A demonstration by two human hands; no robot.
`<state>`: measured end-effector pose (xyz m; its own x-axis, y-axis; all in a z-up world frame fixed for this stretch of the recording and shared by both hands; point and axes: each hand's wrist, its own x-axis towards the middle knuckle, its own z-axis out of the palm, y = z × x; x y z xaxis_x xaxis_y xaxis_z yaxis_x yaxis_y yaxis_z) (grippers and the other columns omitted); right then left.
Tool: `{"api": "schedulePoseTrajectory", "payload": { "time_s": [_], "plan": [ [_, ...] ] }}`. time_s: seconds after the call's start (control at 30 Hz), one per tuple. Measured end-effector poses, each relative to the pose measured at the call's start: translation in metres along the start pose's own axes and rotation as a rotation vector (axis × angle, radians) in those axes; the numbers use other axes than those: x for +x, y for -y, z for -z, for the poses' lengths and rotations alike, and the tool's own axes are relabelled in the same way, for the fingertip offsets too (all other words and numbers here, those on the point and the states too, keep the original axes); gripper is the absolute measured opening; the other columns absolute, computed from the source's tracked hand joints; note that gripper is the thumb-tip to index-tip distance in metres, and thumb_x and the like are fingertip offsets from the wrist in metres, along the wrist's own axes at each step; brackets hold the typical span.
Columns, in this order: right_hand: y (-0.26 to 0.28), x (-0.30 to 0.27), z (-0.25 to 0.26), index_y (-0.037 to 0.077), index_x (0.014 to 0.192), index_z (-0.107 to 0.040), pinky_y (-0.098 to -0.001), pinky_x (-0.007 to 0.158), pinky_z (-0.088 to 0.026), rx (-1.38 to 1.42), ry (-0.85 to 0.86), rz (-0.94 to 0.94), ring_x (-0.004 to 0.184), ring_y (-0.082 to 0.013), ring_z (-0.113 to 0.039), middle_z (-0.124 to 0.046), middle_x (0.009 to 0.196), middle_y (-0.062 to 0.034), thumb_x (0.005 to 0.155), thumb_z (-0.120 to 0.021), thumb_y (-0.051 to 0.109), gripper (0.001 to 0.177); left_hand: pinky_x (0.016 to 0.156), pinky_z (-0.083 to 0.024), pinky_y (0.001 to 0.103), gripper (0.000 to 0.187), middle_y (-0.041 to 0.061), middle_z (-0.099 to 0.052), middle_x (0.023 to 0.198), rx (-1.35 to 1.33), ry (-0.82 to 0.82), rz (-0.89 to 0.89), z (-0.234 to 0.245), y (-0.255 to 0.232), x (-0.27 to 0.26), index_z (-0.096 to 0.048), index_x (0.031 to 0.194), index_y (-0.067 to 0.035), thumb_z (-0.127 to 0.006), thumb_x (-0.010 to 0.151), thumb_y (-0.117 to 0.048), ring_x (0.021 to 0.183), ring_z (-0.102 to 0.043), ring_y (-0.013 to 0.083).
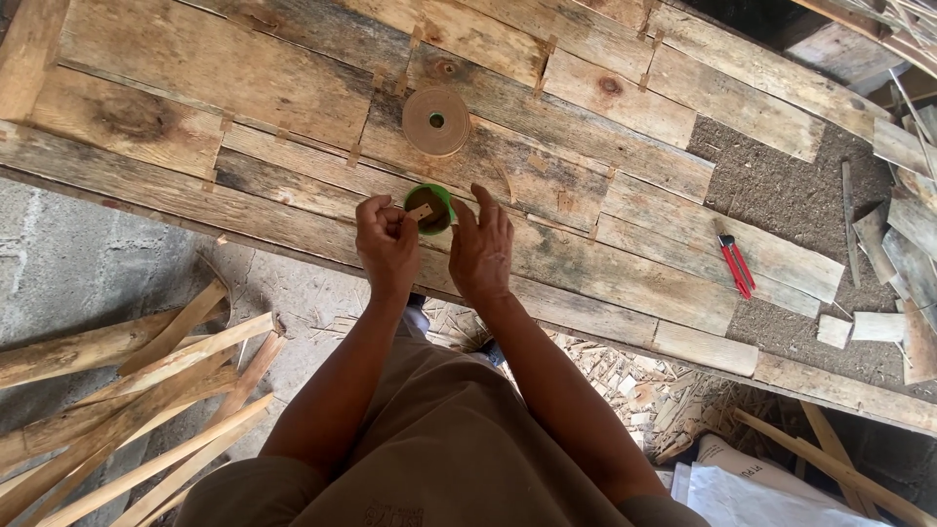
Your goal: Apply tape to wooden surfaces and trim edges using a utility knife.
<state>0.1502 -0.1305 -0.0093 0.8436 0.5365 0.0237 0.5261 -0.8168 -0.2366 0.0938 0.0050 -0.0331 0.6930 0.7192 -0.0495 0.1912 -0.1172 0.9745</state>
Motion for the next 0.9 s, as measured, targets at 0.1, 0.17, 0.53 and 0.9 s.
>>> {"api": "schedulePoseTrajectory", "payload": {
  "time_s": [0.1, 0.17, 0.53, 0.9],
  "plan": [
    [-0.002, -0.011, 0.019, 0.009, 0.128, -0.061, -0.0504, 0.106, -0.048, 0.311, -0.123, -0.058, 0.132, -0.0343, -0.053, -0.054, 0.141, -0.0179, 0.096, -0.074, 0.016, 0.035, 0.060, -0.059, 0.025, 0.036, 0.009, -0.071, 0.090, -0.084, 0.038, 0.008, 0.005, -0.004, -0.024, -0.050, 0.128, 0.000, -0.070, 0.099, -0.005, 0.075, -0.069, 0.0133],
    [-0.008, -0.017, 0.022, 0.008, 0.124, -0.064, -0.0488, 0.105, -0.051, 0.421, -0.110, -0.099, 0.126, -0.0318, -0.057, -0.058, 0.132, -0.0161, 0.095, -0.076, 0.021, 0.033, 0.059, -0.057, 0.025, 0.034, 0.008, -0.071, 0.090, -0.135, 0.082, 0.022, 0.001, -0.003, -0.039, -0.051, 0.128, 0.000, -0.069, 0.099, -0.005, 0.074, -0.068, 0.0123],
    [-0.062, -0.047, -0.010, 0.000, 0.108, -0.072, -0.0259, 0.067, -0.052, 1.004, 0.185, -0.542, 0.078, -0.0121, -0.062, -0.072, 0.089, -0.0082, 0.099, -0.073, 0.019, 0.021, 0.064, -0.050, 0.023, 0.026, 0.008, -0.070, 0.097, -0.247, 0.232, 0.137, -0.037, 0.006, -0.084, -0.054, 0.124, 0.000, -0.065, 0.101, -0.005, 0.076, -0.060, 0.0069],
    [-0.096, -0.036, -0.030, -0.001, 0.102, -0.072, -0.0259, 0.065, -0.051, 1.140, 0.254, -0.511, 0.076, -0.0122, -0.062, -0.071, 0.084, -0.0050, 0.100, -0.072, 0.015, 0.016, 0.065, -0.051, 0.025, 0.025, 0.009, -0.069, 0.095, -0.226, 0.141, 0.171, -0.074, 0.018, -0.087, -0.057, 0.121, 0.001, -0.066, 0.099, -0.005, 0.076, -0.060, 0.0099]
  ]
}}
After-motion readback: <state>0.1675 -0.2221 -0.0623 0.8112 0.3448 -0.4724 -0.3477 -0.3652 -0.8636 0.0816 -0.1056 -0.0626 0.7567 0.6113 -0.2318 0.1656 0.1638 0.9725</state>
